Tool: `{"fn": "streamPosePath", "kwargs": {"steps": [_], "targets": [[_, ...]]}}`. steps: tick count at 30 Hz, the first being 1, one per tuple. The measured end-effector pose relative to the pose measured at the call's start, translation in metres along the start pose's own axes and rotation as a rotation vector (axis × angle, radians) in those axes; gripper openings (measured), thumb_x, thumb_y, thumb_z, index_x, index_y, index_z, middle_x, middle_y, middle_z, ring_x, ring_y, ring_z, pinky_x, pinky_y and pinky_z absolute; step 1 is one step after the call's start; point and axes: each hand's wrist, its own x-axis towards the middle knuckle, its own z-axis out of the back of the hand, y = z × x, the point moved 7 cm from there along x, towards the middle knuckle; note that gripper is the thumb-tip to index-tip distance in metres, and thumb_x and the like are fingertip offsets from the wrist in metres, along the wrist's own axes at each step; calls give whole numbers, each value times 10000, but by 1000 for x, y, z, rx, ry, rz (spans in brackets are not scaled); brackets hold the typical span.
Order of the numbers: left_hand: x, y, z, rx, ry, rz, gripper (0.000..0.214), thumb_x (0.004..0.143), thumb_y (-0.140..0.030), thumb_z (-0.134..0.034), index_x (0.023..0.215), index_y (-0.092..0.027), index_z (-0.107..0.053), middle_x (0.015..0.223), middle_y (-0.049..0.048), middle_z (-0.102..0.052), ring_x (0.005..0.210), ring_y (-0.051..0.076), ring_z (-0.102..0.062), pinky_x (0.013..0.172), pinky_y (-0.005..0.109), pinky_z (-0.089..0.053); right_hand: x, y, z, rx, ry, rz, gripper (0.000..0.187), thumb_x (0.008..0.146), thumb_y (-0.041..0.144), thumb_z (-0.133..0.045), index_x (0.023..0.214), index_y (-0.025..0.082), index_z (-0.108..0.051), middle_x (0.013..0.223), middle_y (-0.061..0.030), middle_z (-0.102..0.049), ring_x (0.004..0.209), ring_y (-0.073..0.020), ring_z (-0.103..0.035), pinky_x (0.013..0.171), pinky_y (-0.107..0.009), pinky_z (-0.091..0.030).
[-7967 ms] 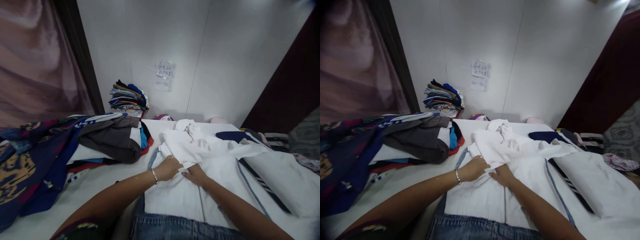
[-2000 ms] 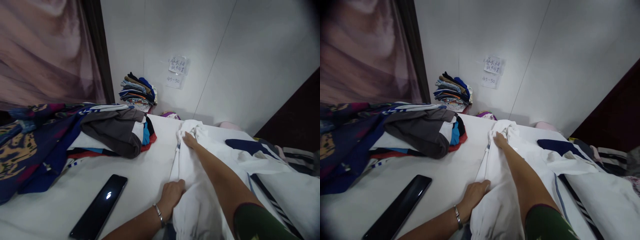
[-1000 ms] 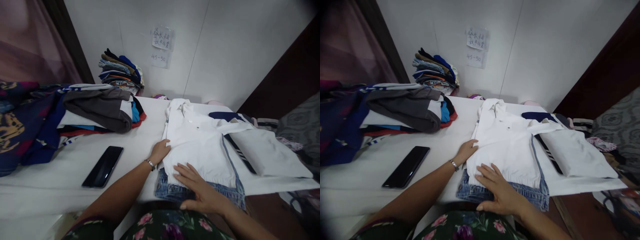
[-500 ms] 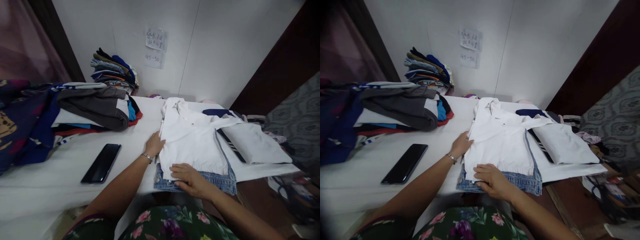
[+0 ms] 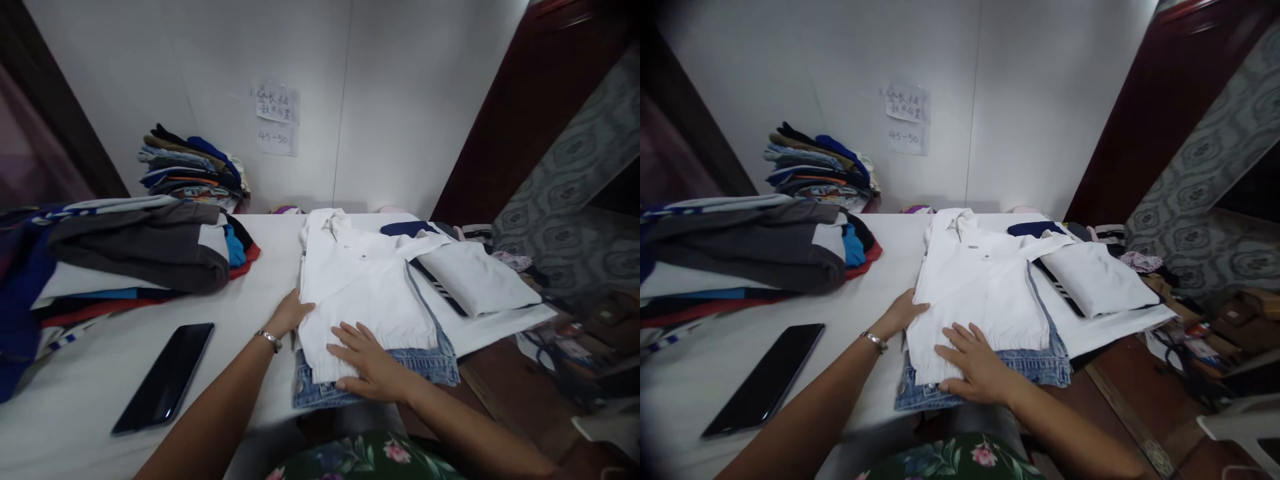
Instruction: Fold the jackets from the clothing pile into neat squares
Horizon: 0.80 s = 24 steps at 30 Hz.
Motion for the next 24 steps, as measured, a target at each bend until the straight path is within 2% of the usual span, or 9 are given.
{"fn": "streamPosePath", "kwargs": {"steps": [4,9,12,14,16,18,21,24], "targets": [[-1,0,1,191,-11,-16,483,766,-300,-610,1205,-125,-509,1194,149,-648,1042,258,-628,850,322,-470,-2,6,12,16,-53,21,686,901,605,-438,1478,258,-304,1570,-99,-207,1454,-256,-123,1165,-514,-64],[-7,0,8,411,20,-3,530,784,-408,-572,1239,-153,-484,1162,148,-660,1018,293,-639,812,365,-483,-4,5,-3,56,31,68,726,879,630,-456,1478,247,-306,1557,-119,-239,1447,-277,-147,1158,-532,-57],[-14,-26,24,551,-128,-82,554,837,-452,-496,1292,-139,-450,1164,168,-647,1050,326,-618,834,431,-485,-3,5,-4,93,21,65,742,868,637,-471,1478,251,-305,1559,-121,-233,1447,-283,-140,1156,-537,-44],[-18,-54,25,569,-238,-255,555,877,-456,-443,1330,-136,-429,1273,168,-587,1169,310,-553,922,437,-460,-3,6,-2,119,13,64,751,860,639,-484,1477,248,-308,1558,-127,-232,1448,-292,-133,1150,-553,-35],[-20,-75,11,547,-247,-455,579,897,-473,-421,1369,-139,-407,1403,153,-490,1296,274,-446,1035,412,-393,-2,8,0,149,10,69,758,850,621,-523,1477,251,-309,1557,-128,-233,1447,-300,-133,1146,-566,-28],[-17,-78,-12,562,-174,-564,583,901,-487,-422,1378,-151,-419,1474,142,-413,1370,267,-354,1108,425,-310,-4,6,4,208,-4,78,740,846,580,-565,1471,269,-320,1553,-111,-249,1442,-284,-168,1154,-544,-42],[-7,-56,-50,675,-1,-574,489,913,-446,-418,1323,-198,-511,1480,130,-410,1397,311,-302,1115,526,-252,-11,-10,26,330,-163,77,644,855,512,-596,1425,274,-414,1519,-91,-338,1408,-240,-284,1162,-472,-153],[1,-31,-68,722,71,-550,469,931,-441,-373,1312,-221,-536,1484,117,-405,1408,310,-279,1113,548,-236,-25,-51,66,421,-449,-30,476,872,456,-585,1305,258,-565,1375,-92,-539,1295,-221,-465,1101,-439,-321]]}}
